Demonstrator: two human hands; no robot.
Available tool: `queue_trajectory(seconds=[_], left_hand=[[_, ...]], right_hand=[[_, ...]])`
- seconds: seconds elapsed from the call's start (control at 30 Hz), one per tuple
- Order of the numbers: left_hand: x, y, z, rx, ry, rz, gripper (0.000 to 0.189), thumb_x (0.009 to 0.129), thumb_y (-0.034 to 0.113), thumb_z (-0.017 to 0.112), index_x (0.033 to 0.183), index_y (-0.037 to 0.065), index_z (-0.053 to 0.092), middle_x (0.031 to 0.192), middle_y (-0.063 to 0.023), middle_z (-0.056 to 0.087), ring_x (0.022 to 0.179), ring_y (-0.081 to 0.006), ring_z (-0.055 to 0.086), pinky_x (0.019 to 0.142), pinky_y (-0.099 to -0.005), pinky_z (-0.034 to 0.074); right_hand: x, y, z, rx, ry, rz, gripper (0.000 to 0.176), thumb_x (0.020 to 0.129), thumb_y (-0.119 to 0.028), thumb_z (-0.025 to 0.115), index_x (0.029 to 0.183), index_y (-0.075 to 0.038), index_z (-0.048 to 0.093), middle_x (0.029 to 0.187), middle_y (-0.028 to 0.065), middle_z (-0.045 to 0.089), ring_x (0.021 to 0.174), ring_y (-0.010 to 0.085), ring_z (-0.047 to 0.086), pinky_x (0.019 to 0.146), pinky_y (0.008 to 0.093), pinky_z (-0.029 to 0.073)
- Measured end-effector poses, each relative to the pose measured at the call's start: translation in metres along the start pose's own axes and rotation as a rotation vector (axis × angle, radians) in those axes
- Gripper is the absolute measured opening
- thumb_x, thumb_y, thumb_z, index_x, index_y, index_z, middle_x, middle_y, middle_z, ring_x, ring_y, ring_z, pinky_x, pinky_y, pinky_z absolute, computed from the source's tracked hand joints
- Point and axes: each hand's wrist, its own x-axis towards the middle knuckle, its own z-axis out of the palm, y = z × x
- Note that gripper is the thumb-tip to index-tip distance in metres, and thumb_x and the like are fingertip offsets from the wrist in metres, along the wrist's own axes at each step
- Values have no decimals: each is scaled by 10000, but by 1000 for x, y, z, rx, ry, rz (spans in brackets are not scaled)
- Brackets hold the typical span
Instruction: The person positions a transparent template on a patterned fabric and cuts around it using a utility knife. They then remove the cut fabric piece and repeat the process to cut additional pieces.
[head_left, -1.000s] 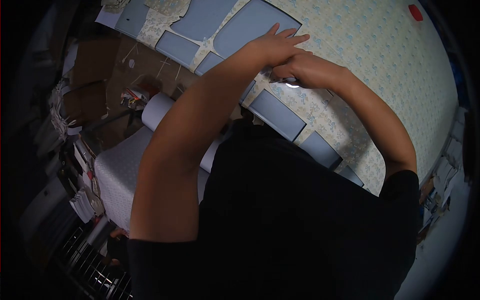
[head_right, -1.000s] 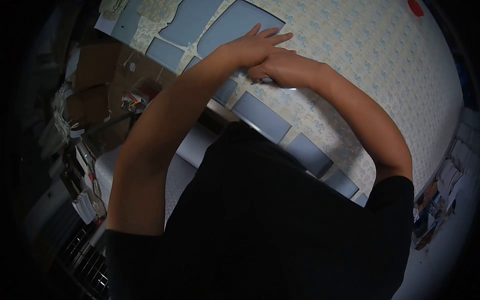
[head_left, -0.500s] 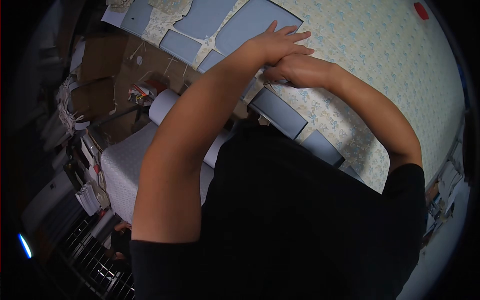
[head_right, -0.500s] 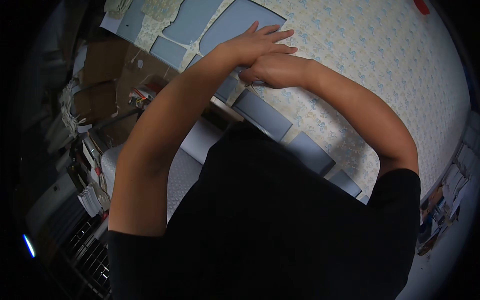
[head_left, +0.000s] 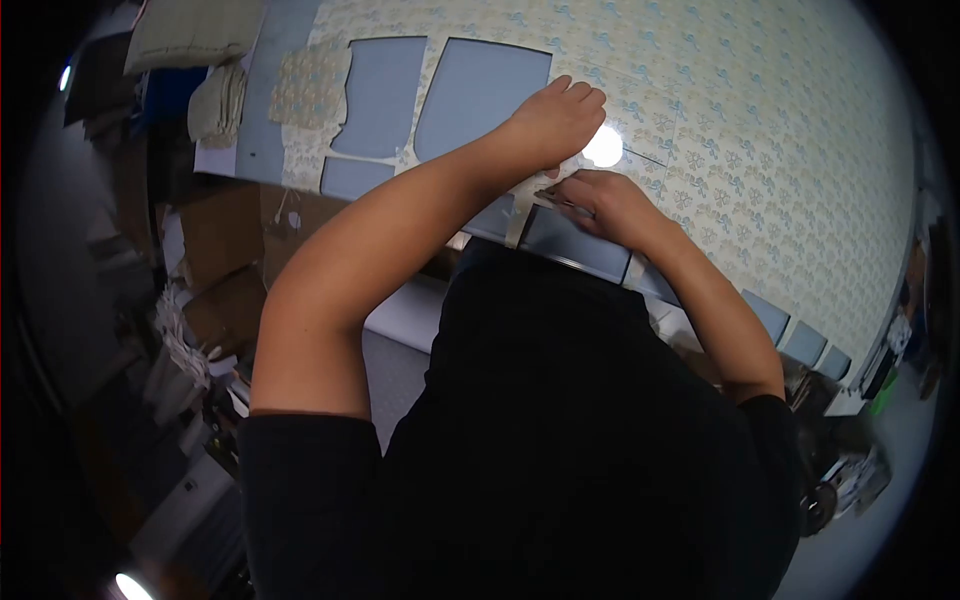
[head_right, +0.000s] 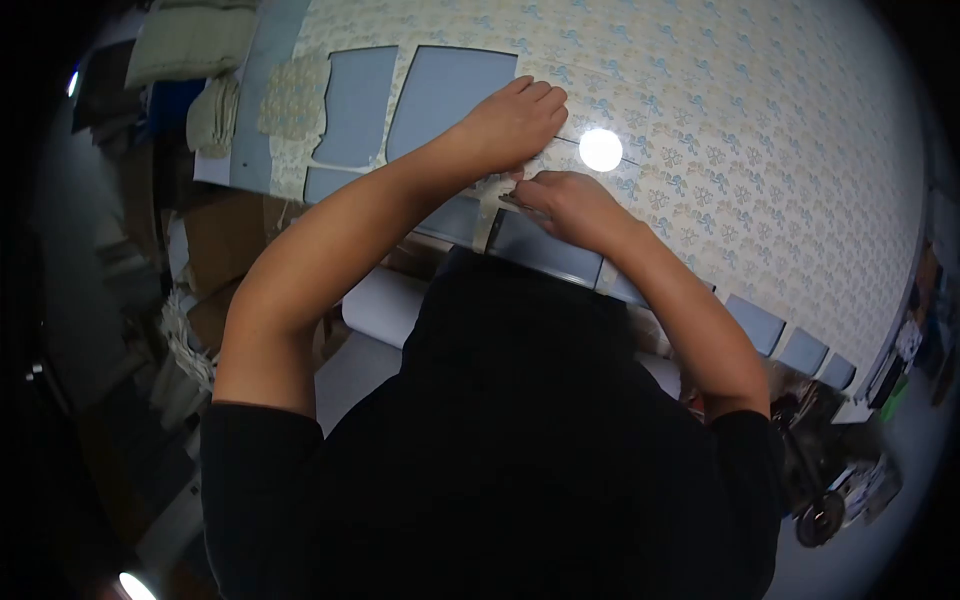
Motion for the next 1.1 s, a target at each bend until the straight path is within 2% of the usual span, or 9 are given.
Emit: queue_trajectory(seconds=[0.03,0.27,0.3,0.37,0.43,0.57,0.63,0.87,1.1], left_hand=[[3,0,-3,-13,-44,9,776,476,286,978,1127,18,653,1144,-68,624,1158,-252,582,1003,-376,451],[19,-21,-2,-103,-53,198,861,442,392,999,1136,37,632,1143,-96,630,1143,-284,605,910,-395,531],[24,-24,-3,-133,-12,254,861,442,392,999,1136,37,632,1143,-96,630,1143,-284,605,910,-395,531],[31,-17,-5,-94,-252,150,901,476,403,1010,1236,54,675,1232,-76,647,1192,-275,608,872,-459,521],[35,-15,-4,-107,-258,153,923,483,405,1012,1272,69,673,1249,-73,650,1208,-280,610,866,-481,526],[36,-18,-9,-126,-305,158,972,501,461,1010,1299,47,641,1275,-105,632,1184,-308,630,895,-510,558],[35,-18,-14,-110,-299,156,983,502,466,1011,1316,60,638,1287,-99,630,1198,-311,629,895,-521,556],[42,-13,-14,-56,-377,153,1018,503,480,1019,1363,107,623,1351,-76,608,1252,-314,615,868,-540,550],[44,-10,-15,-61,-379,118,1036,500,479,1020,1380,116,611,1355,-71,603,1249,-301,615,853,-522,553]], right_hand=[[-4,-5,8,19,118,-4,140,886,-108,699,1004,-77,630,856,156,674,815,385,671,725,481,535],[-2,-63,39,23,349,381,168,905,-125,721,959,-51,580,864,144,681,808,383,669,694,462,528],[9,-80,49,-38,431,525,161,901,-101,732,971,-39,600,915,148,709,833,378,689,709,441,544],[21,-95,64,-86,500,663,158,896,-78,742,982,-28,620,967,152,737,857,373,709,725,420,561],[29,-104,75,-104,602,809,176,898,-66,736,1013,-30,607,982,165,742,868,398,705,722,434,557],[38,-120,82,-154,643,873,198,892,-52,728,1032,-31,590,987,179,737,885,421,694,728,440,555],[42,-126,81,-141,609,950,201,887,-49,724,1026,-35,579,988,188,733,892,432,687,725,450,549],[49,-129,78,-209,526,981,199,889,-63,715,992,-28,548,986,207,723,902,437,681,716,470,536],[65,-120,84,-228,668,1020,211,888,-73,715,965,-17,527,882,246,684,850,477,658,688,507,514]])
